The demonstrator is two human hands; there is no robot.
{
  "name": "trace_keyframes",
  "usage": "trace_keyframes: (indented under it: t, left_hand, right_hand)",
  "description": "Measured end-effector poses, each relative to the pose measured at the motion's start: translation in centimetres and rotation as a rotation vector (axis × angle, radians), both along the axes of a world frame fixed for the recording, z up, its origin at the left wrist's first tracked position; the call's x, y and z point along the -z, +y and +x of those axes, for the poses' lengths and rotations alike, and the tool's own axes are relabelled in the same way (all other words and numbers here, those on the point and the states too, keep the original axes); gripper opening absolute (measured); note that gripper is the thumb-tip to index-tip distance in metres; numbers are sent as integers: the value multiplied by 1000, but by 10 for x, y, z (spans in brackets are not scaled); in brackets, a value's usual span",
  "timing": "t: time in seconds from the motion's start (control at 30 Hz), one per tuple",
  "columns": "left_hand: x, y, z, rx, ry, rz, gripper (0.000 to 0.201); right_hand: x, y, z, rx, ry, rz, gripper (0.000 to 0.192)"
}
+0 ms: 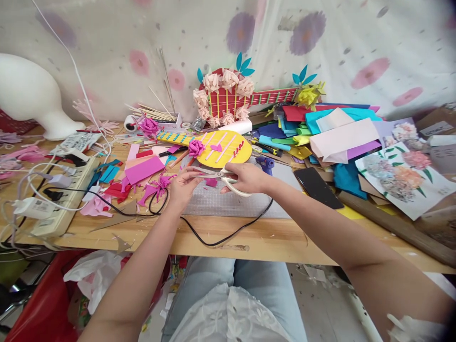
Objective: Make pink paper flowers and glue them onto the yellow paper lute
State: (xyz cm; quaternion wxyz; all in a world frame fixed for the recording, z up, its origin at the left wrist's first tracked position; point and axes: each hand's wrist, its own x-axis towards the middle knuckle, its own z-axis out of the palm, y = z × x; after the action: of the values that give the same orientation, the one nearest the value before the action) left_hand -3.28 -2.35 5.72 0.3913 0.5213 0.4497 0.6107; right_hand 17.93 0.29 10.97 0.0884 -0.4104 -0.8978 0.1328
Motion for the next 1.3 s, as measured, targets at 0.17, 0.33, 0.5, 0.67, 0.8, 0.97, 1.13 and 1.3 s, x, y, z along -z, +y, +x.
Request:
trace_keyframes:
  t: [0.17,0.33,0.5,0.67,0.8,0.97,1.13,1.3]
  left_hand:
    - [8,7,3,20,-44,54,15]
    - [8,6,5,11,-56,41,15]
    - [2,3,6,-19,-78,-67,17]
    - [-1,2,5,-20,-78,-75,17]
    - [-2,2,1,5,-50,-63,17]
    - [-5,4,-6,-6,-38,-59,18]
    - [-5,3,-15,-13,-6,-65,15]
    - [0,2,-23,-13,-11,-76,15]
  right_hand:
    - [1,-1,0,16,-42,31,50]
    - [3,-1,0,43,-60,54,46]
    - [7,1,-4,66,-77,71,46]
    - [8,3,-4,74,-90,86,46]
    - [6,4,-3,45,-102,64,50]
    - [1,4,-8,1,-102,41,56]
    - [-1,4,-15,24,-114,45,56]
    - [0,4,-21,12,-139,78,57]
